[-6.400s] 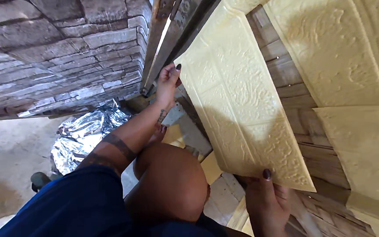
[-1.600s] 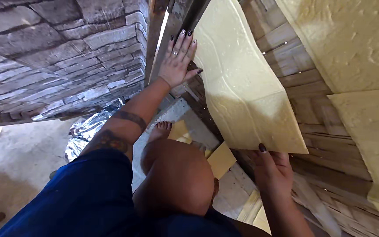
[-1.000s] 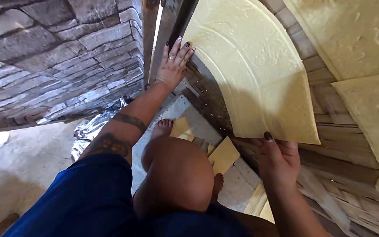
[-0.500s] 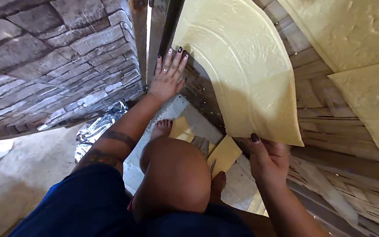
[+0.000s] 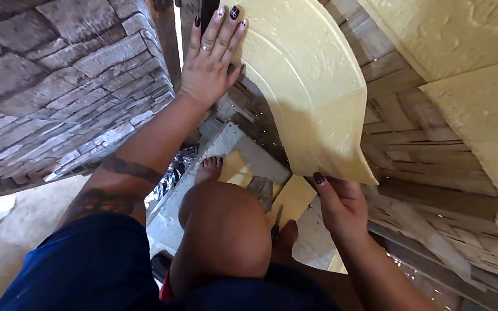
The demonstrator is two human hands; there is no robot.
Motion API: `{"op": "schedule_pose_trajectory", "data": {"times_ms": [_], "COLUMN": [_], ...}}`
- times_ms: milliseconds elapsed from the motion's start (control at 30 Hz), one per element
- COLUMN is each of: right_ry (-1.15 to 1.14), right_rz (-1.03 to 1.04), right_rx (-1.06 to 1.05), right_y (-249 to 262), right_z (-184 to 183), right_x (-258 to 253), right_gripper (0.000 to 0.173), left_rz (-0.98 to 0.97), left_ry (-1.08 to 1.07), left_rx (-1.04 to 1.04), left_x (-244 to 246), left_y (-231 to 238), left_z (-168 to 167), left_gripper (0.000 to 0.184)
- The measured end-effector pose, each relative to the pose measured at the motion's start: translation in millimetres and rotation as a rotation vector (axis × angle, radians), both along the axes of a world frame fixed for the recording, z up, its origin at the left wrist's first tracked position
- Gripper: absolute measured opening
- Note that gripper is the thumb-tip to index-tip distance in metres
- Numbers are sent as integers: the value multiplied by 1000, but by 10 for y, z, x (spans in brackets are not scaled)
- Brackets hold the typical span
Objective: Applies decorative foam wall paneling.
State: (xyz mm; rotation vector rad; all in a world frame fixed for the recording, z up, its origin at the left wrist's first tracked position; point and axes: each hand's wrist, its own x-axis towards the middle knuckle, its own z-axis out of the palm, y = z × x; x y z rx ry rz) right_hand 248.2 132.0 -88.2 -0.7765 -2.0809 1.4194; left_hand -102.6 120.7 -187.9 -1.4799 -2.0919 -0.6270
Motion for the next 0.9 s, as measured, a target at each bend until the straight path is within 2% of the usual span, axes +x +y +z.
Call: {"op": "schedule_pose_trajectory", "data": {"times_ms": [433,733,900], "right_ry": [-3,-24,-23], "right_rz": [-11,-53,-61], "right_rx": [87,178,214], "right_y": [-6,43,52], "right_z": [-7,-128,-180], "right_x": [2,76,101], "right_gripper": [30,36,40], "left_rz": [33,53,67], "left_ry": [-9,-34,-53], "left_rx": [-90,26,25], "left_x": [162,225,260], "left_y": [136,225,271], "left_z": [241,221,262], "left_gripper": [70,63,64]}}
